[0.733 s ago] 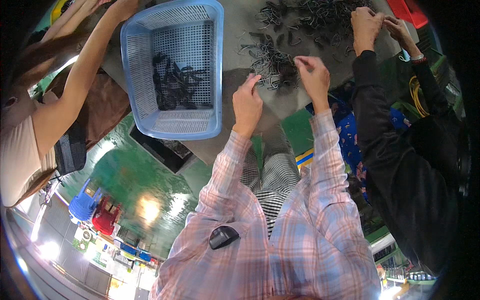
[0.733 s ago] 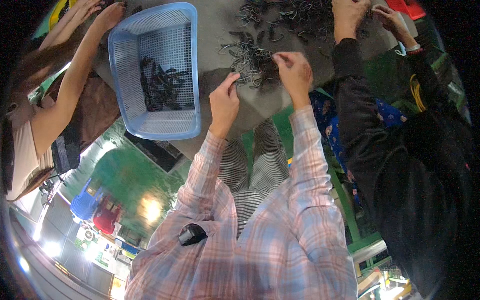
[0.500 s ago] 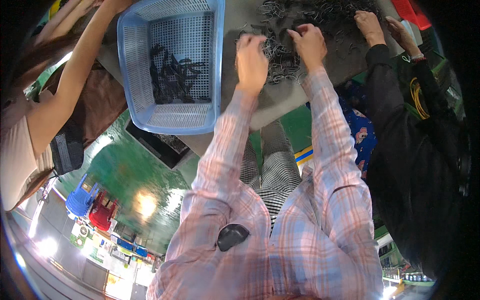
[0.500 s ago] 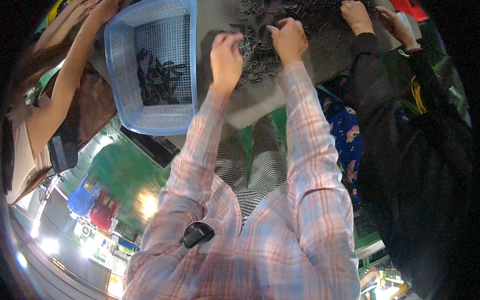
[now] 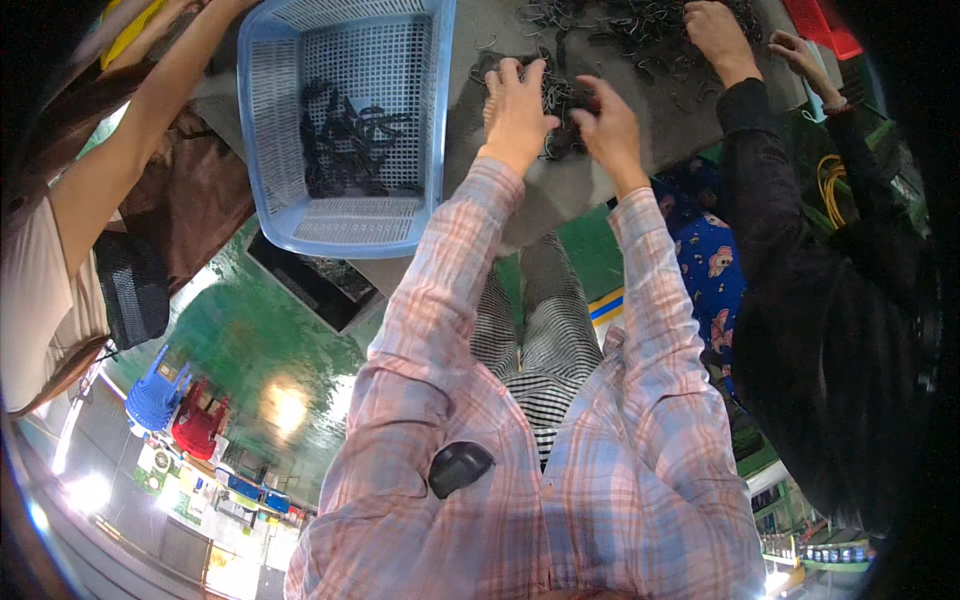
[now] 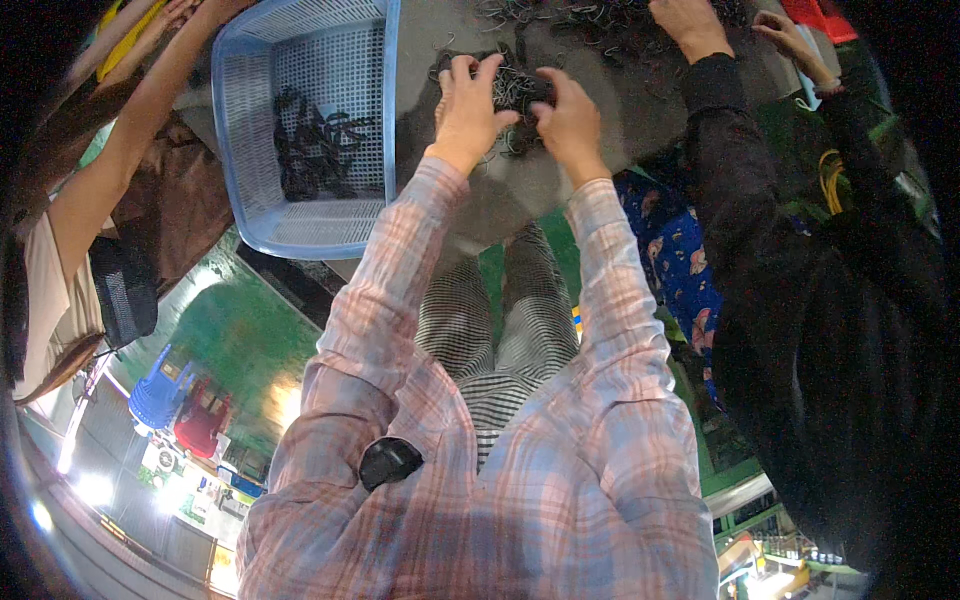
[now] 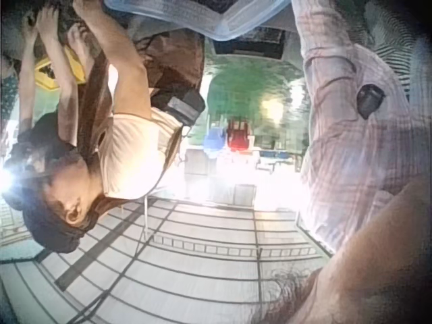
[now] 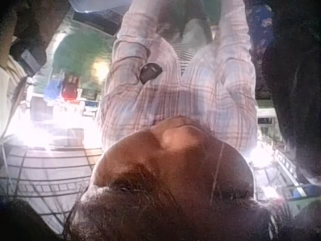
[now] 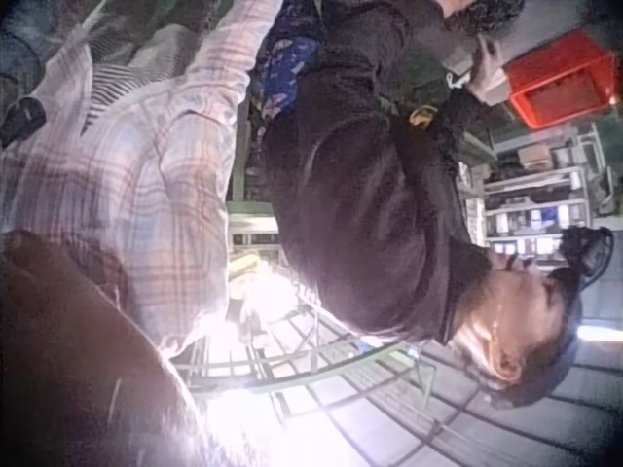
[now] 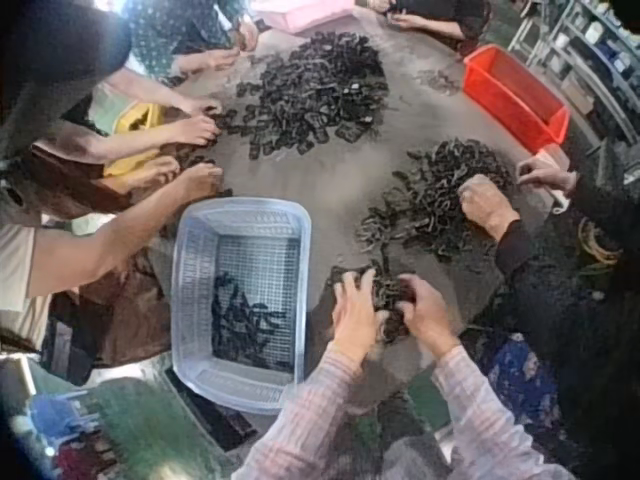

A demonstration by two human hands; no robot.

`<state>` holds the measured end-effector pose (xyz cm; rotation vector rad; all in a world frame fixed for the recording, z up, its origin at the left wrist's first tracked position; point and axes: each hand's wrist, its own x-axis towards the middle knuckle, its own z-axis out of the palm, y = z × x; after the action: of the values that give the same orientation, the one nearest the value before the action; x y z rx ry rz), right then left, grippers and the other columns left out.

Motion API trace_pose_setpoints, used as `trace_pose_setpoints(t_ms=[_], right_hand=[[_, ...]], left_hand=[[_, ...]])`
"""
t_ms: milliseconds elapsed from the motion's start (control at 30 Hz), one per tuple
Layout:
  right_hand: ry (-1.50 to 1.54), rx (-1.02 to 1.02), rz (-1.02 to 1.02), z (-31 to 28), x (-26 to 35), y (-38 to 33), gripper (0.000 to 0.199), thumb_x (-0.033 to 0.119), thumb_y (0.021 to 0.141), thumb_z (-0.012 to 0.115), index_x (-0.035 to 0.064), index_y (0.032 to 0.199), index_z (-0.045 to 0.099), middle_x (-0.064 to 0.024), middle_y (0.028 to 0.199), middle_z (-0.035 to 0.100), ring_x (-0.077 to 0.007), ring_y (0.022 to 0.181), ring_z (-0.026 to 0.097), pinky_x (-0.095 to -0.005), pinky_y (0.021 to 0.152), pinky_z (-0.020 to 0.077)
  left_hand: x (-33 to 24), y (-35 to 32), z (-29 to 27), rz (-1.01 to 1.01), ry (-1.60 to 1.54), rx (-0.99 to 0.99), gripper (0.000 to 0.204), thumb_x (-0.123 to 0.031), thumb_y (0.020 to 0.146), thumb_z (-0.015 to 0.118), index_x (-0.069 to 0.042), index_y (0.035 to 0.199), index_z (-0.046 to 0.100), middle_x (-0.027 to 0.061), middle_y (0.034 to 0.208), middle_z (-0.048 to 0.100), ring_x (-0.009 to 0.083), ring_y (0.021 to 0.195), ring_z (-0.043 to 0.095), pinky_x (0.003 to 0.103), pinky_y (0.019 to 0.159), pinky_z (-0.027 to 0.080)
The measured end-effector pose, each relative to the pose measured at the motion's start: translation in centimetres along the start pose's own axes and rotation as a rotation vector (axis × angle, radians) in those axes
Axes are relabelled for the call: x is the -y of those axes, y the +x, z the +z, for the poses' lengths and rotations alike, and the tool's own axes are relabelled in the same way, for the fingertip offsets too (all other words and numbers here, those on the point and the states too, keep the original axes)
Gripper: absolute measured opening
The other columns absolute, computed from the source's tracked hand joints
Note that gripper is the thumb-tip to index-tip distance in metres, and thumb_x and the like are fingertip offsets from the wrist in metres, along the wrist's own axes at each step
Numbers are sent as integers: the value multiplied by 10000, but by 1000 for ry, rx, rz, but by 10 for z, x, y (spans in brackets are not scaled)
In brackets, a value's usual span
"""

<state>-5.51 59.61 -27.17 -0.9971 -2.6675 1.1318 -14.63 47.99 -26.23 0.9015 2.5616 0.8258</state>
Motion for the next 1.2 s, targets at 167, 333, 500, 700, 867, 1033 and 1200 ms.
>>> trace_pose_setpoints(t_ms=[167,333,500,700,867,1033,1200], right_hand=[[49,32,-79,14,2,6,306,69,763,657,34,1061,598,-115,891,656,-217,796,642,-334,700,503],[437,-28,135,-5,18,7,307,37,754,696,42,1054,627,-71,770,669,-114,656,627,-252,600,514],[502,37,299,-10,8,3,410,37,756,721,85,1147,606,-22,800,627,-78,654,586,-212,545,470],[-27,-206,17,2,-15,5,340,59,735,688,117,1066,637,-77,942,625,-253,849,622,-364,738,497],[-73,-104,-59,15,19,15,268,179,787,655,114,1046,637,-92,954,615,-281,909,602,-369,763,486],[-339,102,-54,40,46,42,297,340,816,622,101,991,633,-116,1029,619,-310,973,597,-439,798,488],[-405,430,-45,32,62,51,337,327,778,635,85,1013,639,-138,1045,648,-322,990,612,-443,804,487]], left_hand=[[5,6,7,-9,-168,13,298,-57,691,715,-70,970,612,126,941,577,299,911,583,425,778,476],[12,2,-20,-177,-523,-118,176,-49,754,665,-17,927,677,134,813,691,170,648,666,252,602,510],[21,-28,-17,-454,-863,-118,238,-37,803,639,27,1032,644,117,880,669,172,746,664,243,648,541],[25,-76,0,-650,-1053,-57,223,40,847,553,59,1064,601,105,873,636,148,784,657,229,632,536],[19,-93,4,-344,-484,-221,333,95,754,536,9,1066,618,152,959,614,275,863,626,339,755,509],[7,-50,0,-194,-316,-341,433,61,713,554,-43,1132,573,187,1104,544,371,1066,489,432,929,402],[21,-34,17,-307,-33,-147,189,-112,860,444,-39,1008,536,203,1097,502,364,1087,464,455,933,394]])
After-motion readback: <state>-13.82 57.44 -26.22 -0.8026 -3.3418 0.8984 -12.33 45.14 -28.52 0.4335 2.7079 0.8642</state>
